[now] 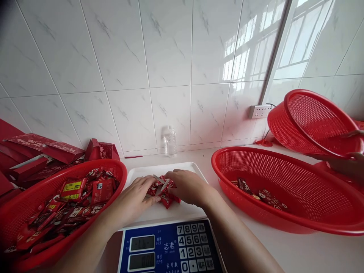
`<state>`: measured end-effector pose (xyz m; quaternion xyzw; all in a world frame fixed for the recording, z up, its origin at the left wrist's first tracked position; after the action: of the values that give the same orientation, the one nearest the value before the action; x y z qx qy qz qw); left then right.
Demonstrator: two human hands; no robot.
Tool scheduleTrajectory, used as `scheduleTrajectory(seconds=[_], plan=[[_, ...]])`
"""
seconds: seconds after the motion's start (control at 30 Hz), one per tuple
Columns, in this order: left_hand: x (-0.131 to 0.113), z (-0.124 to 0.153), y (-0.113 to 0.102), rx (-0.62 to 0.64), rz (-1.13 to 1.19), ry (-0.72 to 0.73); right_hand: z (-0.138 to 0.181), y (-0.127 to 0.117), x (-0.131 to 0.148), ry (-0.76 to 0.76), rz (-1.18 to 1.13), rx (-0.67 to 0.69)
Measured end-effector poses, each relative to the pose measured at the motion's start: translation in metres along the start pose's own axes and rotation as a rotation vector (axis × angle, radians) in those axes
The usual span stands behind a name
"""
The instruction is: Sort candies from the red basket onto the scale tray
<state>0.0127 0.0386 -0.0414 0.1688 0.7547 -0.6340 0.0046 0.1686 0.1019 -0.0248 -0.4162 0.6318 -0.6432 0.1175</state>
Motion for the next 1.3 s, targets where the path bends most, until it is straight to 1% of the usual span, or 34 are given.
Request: scheduleTrajectory(seconds=[0.1, 0.27, 0.43, 0.57, 0.7, 0.77, 0.87, 1.03, 1.3], plan=[[-0.001, -0.001, -0.003, -0.046, -0.05, -0.024, 0.0, -0.002, 0.002, -0.036, 0.012, -0.042], [0.0, -0.001, -0.002, 0.02, -0.092, 0.011, -0.001, 0.007, 0.008, -0.08, 0.073, 0.069], [-0.002, 0.0, -0.003, 0.007, -0.111, 0.008, -0.004, 0.012, 0.012, -0.076, 0.089, 0.076], [-0.004, 0.002, -0.009, 0.02, -0.09, -0.027, 0.0, 0.005, 0.012, -0.087, 0.059, 0.049], [-0.008, 0.007, -0.013, -0.022, -0.096, 0.027, 0.005, -0.004, 0.009, -0.043, 0.034, 0.006], [-0.009, 0.008, -0.011, -0.001, -0.114, 0.033, 0.006, -0.004, 0.008, -0.012, 0.084, 0.042], [-0.01, 0.006, -0.006, 0.039, -0.162, -0.004, 0.005, -0.002, 0.009, 0.027, 0.146, 0.095], [-0.011, 0.004, -0.003, 0.039, -0.207, -0.008, 0.004, -0.001, 0.012, 0.044, 0.168, 0.076], [-0.014, 0.007, 0.002, 0.063, -0.211, 0.031, 0.002, 0.003, 0.011, 0.016, 0.156, 0.042]])
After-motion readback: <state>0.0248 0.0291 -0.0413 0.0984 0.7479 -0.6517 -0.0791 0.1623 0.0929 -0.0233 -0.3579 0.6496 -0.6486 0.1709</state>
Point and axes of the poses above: each hand's wrist, its own z-axis away from the middle knuckle, its own y-axis out of the palm, x = y × z, the point moved 3 cm from there along -z, towards the middle knuckle, and after that the axes turned 6 degrees about -z, right-handed, at the moved point
